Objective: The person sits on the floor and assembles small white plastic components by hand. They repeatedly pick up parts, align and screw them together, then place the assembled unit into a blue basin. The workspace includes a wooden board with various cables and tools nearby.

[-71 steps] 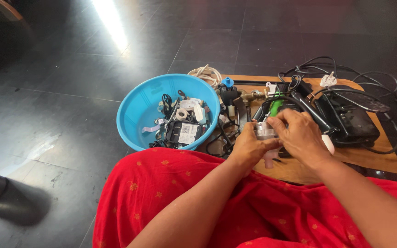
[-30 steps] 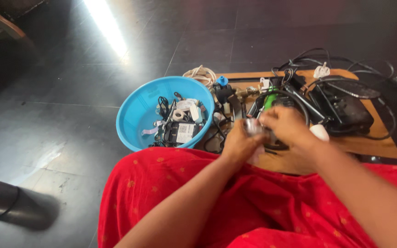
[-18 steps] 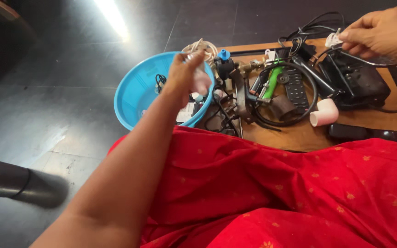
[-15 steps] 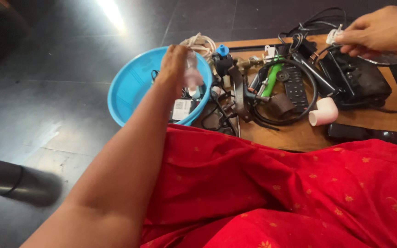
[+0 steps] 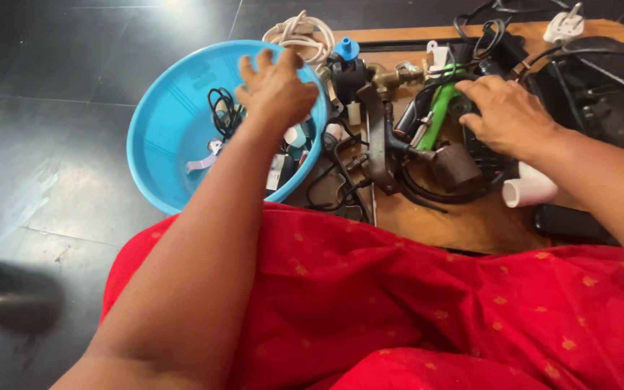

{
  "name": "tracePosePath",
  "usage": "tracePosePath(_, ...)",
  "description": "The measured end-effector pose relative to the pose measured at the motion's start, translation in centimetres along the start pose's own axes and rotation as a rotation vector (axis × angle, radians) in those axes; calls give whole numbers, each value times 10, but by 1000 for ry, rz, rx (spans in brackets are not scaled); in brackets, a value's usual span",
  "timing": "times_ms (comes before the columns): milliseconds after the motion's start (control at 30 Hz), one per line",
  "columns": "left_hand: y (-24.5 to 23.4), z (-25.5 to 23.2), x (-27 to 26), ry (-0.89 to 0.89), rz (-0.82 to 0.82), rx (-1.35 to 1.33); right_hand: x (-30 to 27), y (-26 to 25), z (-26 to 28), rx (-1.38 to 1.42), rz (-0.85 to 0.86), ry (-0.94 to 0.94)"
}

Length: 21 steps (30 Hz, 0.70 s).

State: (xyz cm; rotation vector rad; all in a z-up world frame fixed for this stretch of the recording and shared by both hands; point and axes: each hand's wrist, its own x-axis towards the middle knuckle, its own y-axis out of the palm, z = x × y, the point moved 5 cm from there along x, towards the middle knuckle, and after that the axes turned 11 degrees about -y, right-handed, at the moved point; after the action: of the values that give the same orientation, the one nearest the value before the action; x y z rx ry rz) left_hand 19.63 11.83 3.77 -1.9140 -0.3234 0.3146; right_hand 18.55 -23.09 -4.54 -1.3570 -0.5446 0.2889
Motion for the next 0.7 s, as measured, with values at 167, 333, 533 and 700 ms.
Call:
tracePosePath(167,19,-31,-34,324,-25,-31,10,-4,20,-63,46,-20)
tracePosePath(333,32,-50,-70,625,78,-468,30,-34,39,686,177,372)
tracePosePath(533,52,-55,-97,549,444,-587,26,-50,98,1036,316,364)
tracePosePath(700,41,-42,-85,423,224,-535,27,-46,59,833,217,403)
